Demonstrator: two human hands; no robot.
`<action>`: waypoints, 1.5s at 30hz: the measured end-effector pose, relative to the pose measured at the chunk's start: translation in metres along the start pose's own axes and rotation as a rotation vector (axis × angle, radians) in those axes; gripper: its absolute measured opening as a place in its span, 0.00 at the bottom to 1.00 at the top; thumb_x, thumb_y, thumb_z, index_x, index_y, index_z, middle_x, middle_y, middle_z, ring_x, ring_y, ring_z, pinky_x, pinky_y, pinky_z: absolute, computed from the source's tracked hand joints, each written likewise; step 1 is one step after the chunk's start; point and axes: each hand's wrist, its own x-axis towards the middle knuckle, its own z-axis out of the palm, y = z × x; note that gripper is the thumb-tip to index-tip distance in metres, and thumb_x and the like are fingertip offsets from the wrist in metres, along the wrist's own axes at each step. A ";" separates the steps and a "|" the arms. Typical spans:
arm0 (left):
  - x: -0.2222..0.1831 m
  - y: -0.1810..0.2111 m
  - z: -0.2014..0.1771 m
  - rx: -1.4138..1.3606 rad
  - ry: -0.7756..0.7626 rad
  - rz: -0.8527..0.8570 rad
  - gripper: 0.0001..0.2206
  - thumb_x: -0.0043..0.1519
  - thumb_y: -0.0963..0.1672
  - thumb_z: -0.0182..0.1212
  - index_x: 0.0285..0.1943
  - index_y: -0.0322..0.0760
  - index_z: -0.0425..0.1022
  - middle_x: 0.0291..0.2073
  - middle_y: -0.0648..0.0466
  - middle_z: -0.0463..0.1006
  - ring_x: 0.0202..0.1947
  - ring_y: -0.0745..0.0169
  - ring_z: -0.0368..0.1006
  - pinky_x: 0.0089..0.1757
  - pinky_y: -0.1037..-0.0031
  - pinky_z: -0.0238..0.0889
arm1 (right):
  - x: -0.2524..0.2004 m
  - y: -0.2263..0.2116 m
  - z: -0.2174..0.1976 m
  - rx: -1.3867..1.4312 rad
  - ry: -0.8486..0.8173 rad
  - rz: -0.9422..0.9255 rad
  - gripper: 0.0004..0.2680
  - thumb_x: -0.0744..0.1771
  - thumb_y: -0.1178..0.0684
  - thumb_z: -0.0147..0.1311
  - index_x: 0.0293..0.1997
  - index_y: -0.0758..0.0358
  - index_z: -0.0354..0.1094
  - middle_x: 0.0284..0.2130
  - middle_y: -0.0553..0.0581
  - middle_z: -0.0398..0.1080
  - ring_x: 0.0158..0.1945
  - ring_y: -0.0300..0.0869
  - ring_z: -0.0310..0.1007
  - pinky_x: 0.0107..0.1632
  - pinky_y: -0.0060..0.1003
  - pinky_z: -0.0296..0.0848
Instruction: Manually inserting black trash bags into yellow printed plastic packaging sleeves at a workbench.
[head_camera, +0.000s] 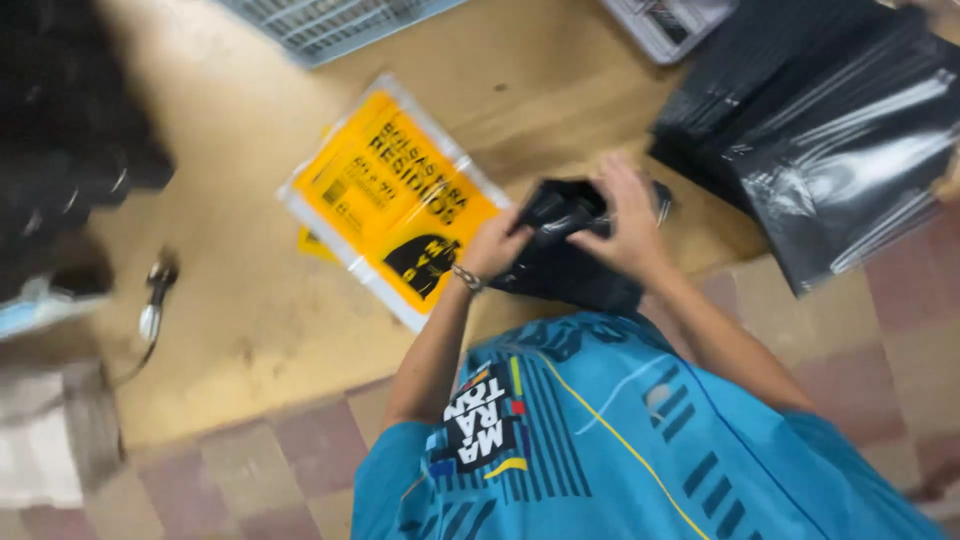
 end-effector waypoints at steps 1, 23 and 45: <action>-0.008 0.005 -0.004 0.010 0.042 -0.032 0.16 0.62 0.45 0.64 0.57 0.37 0.74 0.45 0.40 0.79 0.52 0.40 0.74 0.52 0.57 0.67 | 0.011 0.013 -0.005 0.031 -0.029 -0.033 0.31 0.59 0.40 0.69 0.65 0.67 0.61 0.66 0.69 0.58 0.72 0.61 0.51 0.72 0.52 0.44; -0.047 -0.016 -0.104 0.908 0.311 -0.364 0.35 0.58 0.63 0.53 0.68 0.48 0.55 0.64 0.52 0.53 0.61 0.39 0.45 0.47 0.40 0.53 | -0.009 0.019 -0.037 0.276 -0.202 0.397 0.11 0.70 0.59 0.49 0.59 0.69 0.66 0.48 0.55 0.68 0.50 0.39 0.65 0.52 0.34 0.64; -0.034 0.042 -0.090 0.626 0.075 -0.549 0.20 0.57 0.49 0.64 0.57 0.42 0.72 0.52 0.49 0.73 0.57 0.43 0.60 0.42 0.51 0.71 | -0.057 -0.061 -0.009 0.626 0.080 0.569 0.06 0.71 0.61 0.48 0.53 0.58 0.67 0.30 0.49 0.66 0.30 0.31 0.68 0.31 0.25 0.72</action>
